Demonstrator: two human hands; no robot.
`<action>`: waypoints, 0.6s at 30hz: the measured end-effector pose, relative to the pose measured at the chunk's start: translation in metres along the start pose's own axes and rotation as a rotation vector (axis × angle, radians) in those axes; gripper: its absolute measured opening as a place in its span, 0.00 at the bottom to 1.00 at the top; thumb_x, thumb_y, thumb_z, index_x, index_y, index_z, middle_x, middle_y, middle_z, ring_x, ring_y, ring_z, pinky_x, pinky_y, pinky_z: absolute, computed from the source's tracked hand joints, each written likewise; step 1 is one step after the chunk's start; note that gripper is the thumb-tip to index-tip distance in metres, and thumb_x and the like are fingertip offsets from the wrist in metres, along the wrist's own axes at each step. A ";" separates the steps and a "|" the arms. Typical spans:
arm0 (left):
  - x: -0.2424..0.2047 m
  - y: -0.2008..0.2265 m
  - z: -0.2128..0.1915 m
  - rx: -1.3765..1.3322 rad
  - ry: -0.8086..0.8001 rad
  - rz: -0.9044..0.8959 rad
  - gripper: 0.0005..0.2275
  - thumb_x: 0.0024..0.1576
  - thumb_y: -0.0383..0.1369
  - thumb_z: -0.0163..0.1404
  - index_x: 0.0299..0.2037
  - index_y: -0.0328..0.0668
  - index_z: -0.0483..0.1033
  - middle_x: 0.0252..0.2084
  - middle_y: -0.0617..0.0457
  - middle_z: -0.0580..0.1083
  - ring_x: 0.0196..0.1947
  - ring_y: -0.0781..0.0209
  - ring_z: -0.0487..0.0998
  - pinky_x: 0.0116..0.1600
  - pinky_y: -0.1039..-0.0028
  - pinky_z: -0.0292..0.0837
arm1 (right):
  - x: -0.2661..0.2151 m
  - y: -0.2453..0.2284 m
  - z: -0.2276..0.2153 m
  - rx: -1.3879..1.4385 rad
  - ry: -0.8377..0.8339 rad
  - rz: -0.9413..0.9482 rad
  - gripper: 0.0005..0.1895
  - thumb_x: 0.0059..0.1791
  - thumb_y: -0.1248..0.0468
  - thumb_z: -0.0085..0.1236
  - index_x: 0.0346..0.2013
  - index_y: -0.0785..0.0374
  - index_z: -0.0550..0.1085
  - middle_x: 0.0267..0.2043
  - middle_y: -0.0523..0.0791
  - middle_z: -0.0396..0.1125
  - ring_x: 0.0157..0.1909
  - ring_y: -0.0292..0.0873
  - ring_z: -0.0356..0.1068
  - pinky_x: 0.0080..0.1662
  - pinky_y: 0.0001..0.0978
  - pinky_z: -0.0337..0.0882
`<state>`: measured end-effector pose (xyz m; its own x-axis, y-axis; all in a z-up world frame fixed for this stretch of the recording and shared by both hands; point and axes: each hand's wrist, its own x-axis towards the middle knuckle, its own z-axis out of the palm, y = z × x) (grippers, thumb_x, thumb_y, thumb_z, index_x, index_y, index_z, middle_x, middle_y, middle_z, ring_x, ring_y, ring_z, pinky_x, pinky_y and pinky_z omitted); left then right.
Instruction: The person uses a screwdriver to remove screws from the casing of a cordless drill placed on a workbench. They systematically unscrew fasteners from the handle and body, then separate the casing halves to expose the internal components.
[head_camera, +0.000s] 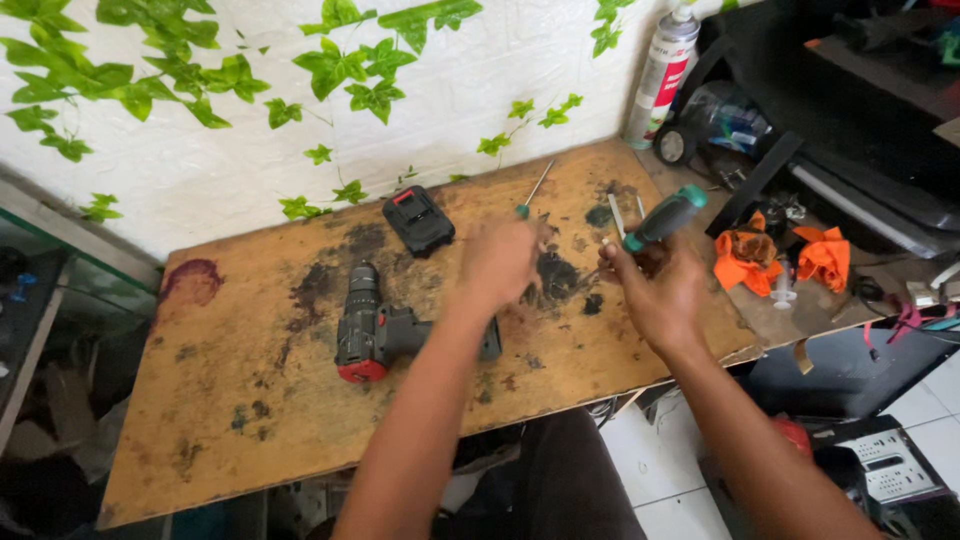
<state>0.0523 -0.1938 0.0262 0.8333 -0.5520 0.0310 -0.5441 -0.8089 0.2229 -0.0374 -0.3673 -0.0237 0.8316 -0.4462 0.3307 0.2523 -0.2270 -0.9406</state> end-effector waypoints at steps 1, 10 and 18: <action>-0.008 -0.016 0.004 -0.001 -0.002 -0.007 0.06 0.59 0.29 0.52 0.42 0.39 0.82 0.42 0.42 0.78 0.50 0.40 0.79 0.63 0.39 0.66 | 0.002 0.003 0.003 0.001 -0.006 0.003 0.17 0.52 0.70 0.65 0.53 0.70 0.69 0.38 0.56 0.74 0.36 0.49 0.78 0.37 0.41 0.83; -0.137 -0.064 -0.068 -0.205 -0.104 -0.053 0.28 0.57 0.49 0.52 0.63 0.41 0.74 0.61 0.32 0.75 0.70 0.30 0.66 0.77 0.33 0.38 | 0.018 -0.023 0.024 0.106 -0.023 -0.108 0.17 0.56 0.76 0.56 0.57 0.74 0.63 0.42 0.60 0.71 0.40 0.54 0.77 0.43 0.44 0.83; -0.141 -0.098 -0.014 -0.031 -0.154 0.092 0.29 0.56 0.62 0.49 0.57 0.50 0.79 0.54 0.48 0.78 0.63 0.46 0.69 0.68 0.44 0.53 | -0.006 -0.116 0.054 -0.029 -0.102 -0.321 0.32 0.59 0.77 0.58 0.67 0.60 0.49 0.45 0.56 0.65 0.46 0.50 0.77 0.46 0.44 0.86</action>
